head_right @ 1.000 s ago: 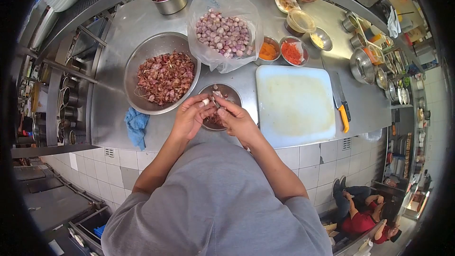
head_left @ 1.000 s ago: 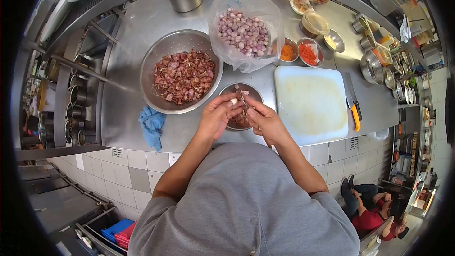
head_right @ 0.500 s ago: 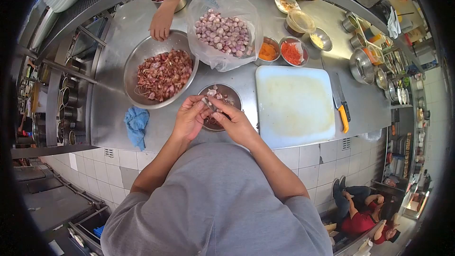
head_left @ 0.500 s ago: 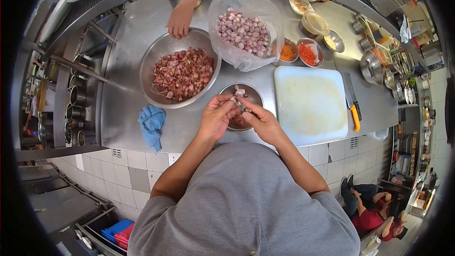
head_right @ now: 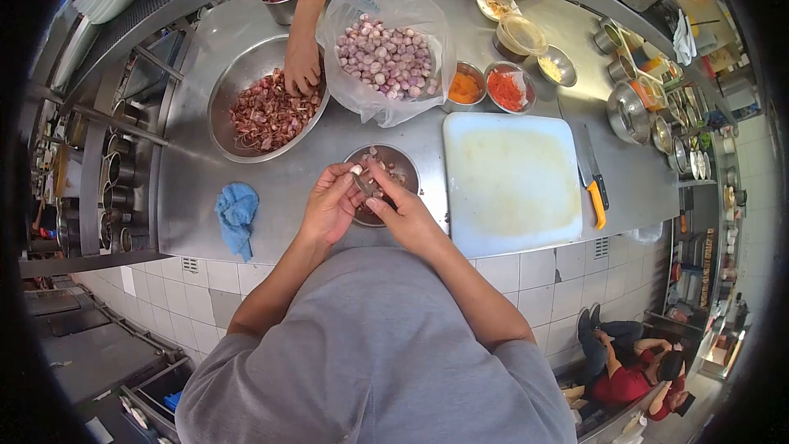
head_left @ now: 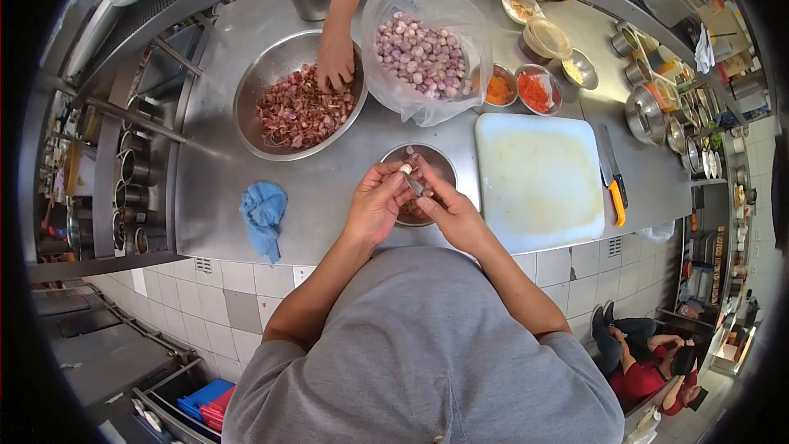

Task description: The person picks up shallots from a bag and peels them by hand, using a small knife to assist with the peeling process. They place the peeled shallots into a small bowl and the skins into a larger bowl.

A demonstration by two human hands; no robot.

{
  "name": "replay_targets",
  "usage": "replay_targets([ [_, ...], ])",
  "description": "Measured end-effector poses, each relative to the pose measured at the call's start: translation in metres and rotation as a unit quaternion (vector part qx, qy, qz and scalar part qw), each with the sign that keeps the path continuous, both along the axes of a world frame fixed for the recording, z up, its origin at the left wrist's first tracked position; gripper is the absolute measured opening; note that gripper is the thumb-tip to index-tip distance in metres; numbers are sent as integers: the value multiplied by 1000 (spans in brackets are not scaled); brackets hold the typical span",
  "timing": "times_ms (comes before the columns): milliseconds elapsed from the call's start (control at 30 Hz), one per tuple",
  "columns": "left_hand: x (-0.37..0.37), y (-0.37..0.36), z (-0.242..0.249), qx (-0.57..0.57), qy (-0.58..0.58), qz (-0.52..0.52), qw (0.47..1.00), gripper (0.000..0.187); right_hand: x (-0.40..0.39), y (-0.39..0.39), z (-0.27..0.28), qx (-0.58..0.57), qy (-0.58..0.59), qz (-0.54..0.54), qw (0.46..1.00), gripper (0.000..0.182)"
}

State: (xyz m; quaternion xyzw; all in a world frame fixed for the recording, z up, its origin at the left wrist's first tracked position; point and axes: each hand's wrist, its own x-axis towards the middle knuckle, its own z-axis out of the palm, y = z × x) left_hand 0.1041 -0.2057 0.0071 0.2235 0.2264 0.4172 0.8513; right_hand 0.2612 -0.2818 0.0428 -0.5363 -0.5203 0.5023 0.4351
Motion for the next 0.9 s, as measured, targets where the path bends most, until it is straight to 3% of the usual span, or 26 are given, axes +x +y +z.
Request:
replay_targets([
  [67,0,0,-1,5,-8,1,1000,15,-1,0,-1,3,44,-12,999,54],
  [300,-1,-1,-7,28,-32,-16,999,15,1,0,-2,22,8,-25,999,44],
  [400,1,-2,7,-6,-8,-15,1000,18,0,-2,17,-43,40,-41,997,44],
  [467,0,-1,0,-14,-9,-12,1000,19,-1,-2,27,-227,167,-92,955,45],
  [600,-1,1,-2,-18,-6,0,1000,21,1,-2,12,-133,167,-92,973,46],
  [700,-3,2,-7,-25,-3,-14,1000,18,2,-3,-2,-63,62,-31,996,49],
  [767,-1,1,-5,-21,-6,-12,1000,14,1,-1,-20,68,-11,-11,998,52],
  [900,0,0,-9,8,-33,-4,999,5,3,-1,-3,0,27,18,999,53],
])
